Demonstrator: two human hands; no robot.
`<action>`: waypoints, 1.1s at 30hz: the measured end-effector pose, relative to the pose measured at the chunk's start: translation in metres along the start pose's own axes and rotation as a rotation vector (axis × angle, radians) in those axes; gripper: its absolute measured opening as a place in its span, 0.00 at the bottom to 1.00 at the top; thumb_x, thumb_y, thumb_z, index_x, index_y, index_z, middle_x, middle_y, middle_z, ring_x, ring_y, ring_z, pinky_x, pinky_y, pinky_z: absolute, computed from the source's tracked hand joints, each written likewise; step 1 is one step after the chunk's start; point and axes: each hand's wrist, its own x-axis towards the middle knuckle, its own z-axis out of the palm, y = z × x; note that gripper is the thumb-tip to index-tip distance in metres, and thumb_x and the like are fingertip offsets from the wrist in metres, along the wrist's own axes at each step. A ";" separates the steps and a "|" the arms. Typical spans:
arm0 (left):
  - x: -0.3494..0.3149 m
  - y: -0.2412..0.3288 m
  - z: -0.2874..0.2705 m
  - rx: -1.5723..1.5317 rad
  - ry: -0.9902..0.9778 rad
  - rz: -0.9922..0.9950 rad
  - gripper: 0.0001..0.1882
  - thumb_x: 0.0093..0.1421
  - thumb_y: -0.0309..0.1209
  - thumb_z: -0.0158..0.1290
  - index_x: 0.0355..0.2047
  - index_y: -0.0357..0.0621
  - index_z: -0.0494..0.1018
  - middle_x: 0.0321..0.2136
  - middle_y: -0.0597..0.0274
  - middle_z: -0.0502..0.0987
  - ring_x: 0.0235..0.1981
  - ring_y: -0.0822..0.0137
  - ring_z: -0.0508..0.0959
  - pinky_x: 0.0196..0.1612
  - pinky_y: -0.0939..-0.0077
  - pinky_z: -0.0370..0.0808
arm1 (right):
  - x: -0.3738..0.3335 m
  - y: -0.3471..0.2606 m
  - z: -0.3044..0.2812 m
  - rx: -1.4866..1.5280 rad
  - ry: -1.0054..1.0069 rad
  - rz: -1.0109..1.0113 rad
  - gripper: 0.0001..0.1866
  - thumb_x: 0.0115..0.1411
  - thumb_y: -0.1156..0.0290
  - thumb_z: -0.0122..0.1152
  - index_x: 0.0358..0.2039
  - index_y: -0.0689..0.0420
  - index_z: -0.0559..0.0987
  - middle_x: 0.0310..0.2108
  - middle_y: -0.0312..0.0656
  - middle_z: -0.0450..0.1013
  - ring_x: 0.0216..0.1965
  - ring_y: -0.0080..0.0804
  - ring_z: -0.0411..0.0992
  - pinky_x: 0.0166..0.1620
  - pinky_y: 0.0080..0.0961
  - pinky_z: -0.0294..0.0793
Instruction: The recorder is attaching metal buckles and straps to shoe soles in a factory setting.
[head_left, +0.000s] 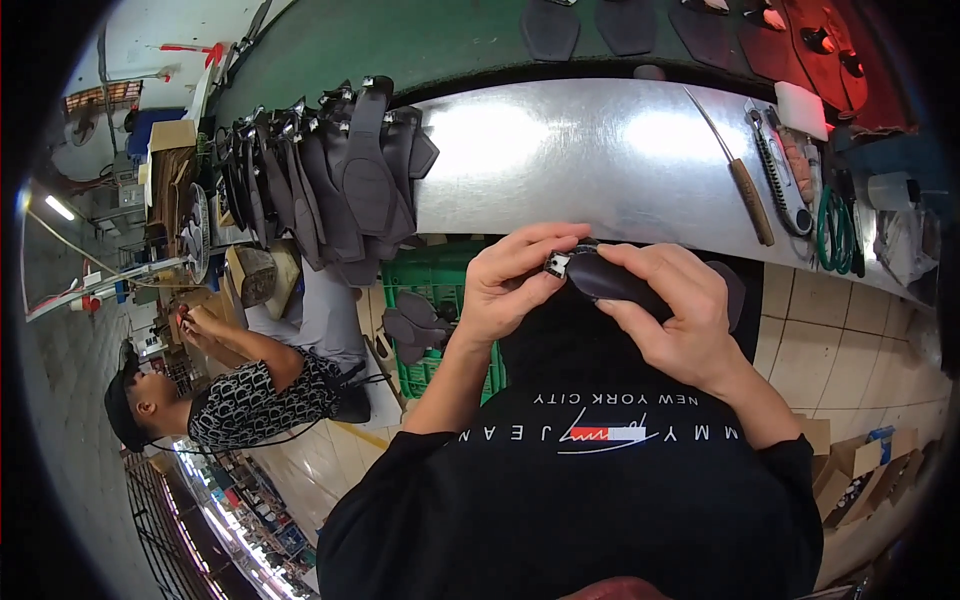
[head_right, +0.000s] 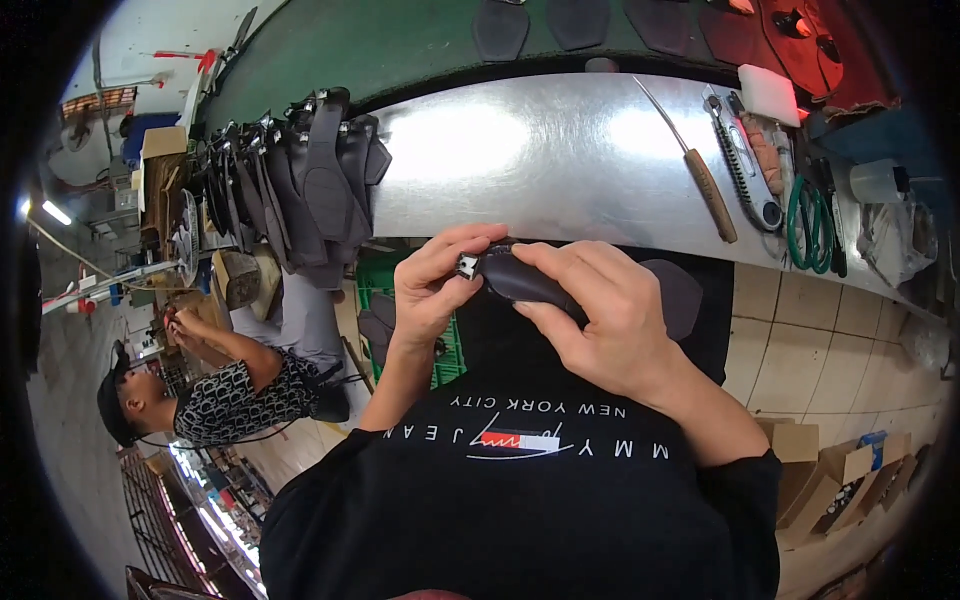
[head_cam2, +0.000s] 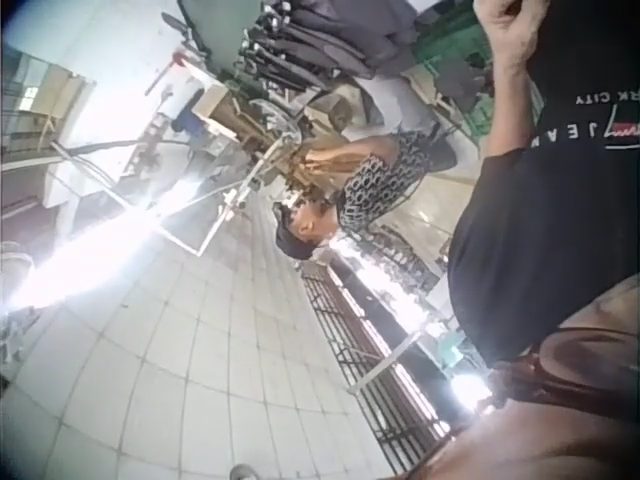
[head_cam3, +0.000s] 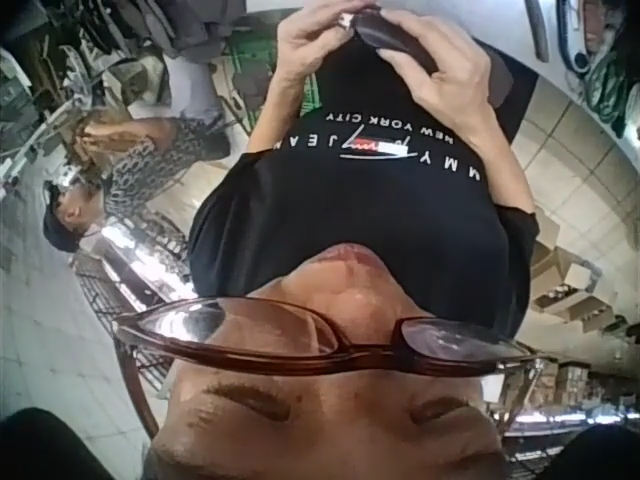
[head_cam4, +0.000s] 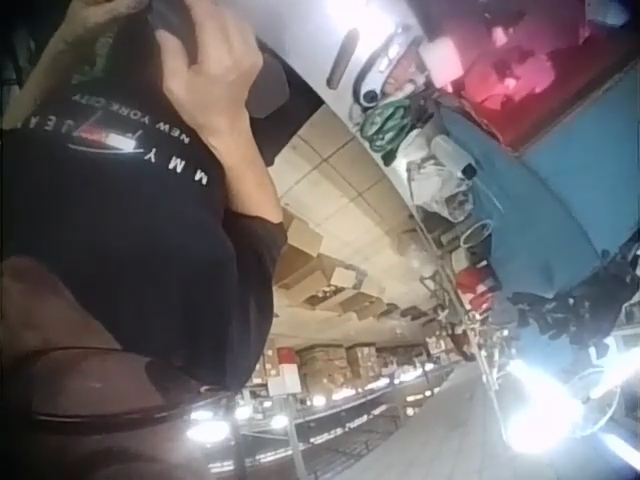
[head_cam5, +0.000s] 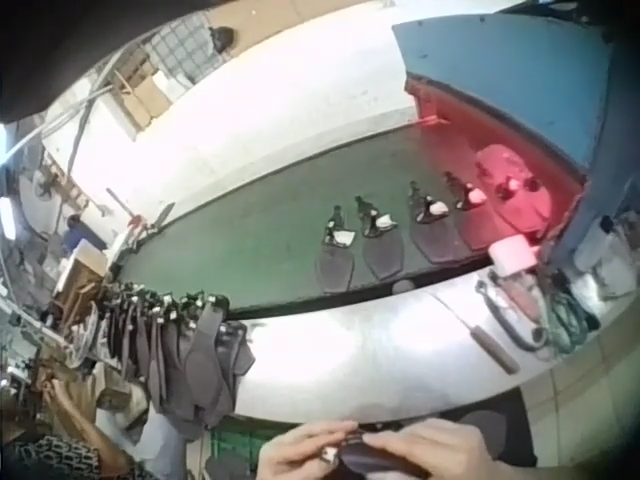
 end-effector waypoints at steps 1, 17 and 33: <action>0.000 0.000 0.000 0.000 0.000 -0.001 0.20 0.54 0.15 0.52 0.49 0.34 0.74 0.52 0.47 0.72 0.51 0.63 0.74 0.49 0.77 0.72 | 0.000 0.001 0.001 0.001 0.001 0.001 0.20 0.45 0.77 0.69 0.42 0.60 0.78 0.31 0.45 0.76 0.31 0.41 0.75 0.34 0.30 0.73; -0.001 0.009 0.007 0.057 -0.052 -0.129 0.23 0.57 0.14 0.46 0.54 0.35 0.70 0.56 0.48 0.70 0.49 0.66 0.76 0.43 0.80 0.77 | 0.000 0.009 0.003 -0.090 -0.077 -0.005 0.19 0.45 0.76 0.67 0.40 0.61 0.78 0.27 0.45 0.73 0.29 0.43 0.73 0.33 0.33 0.72; 0.000 0.015 0.022 -0.226 0.146 -0.453 0.21 0.58 0.16 0.46 0.53 0.35 0.71 0.54 0.54 0.72 0.42 0.70 0.78 0.37 0.80 0.81 | 0.005 0.021 0.004 -0.083 -0.180 0.011 0.08 0.45 0.76 0.66 0.29 0.55 0.82 0.26 0.40 0.70 0.29 0.39 0.71 0.32 0.32 0.70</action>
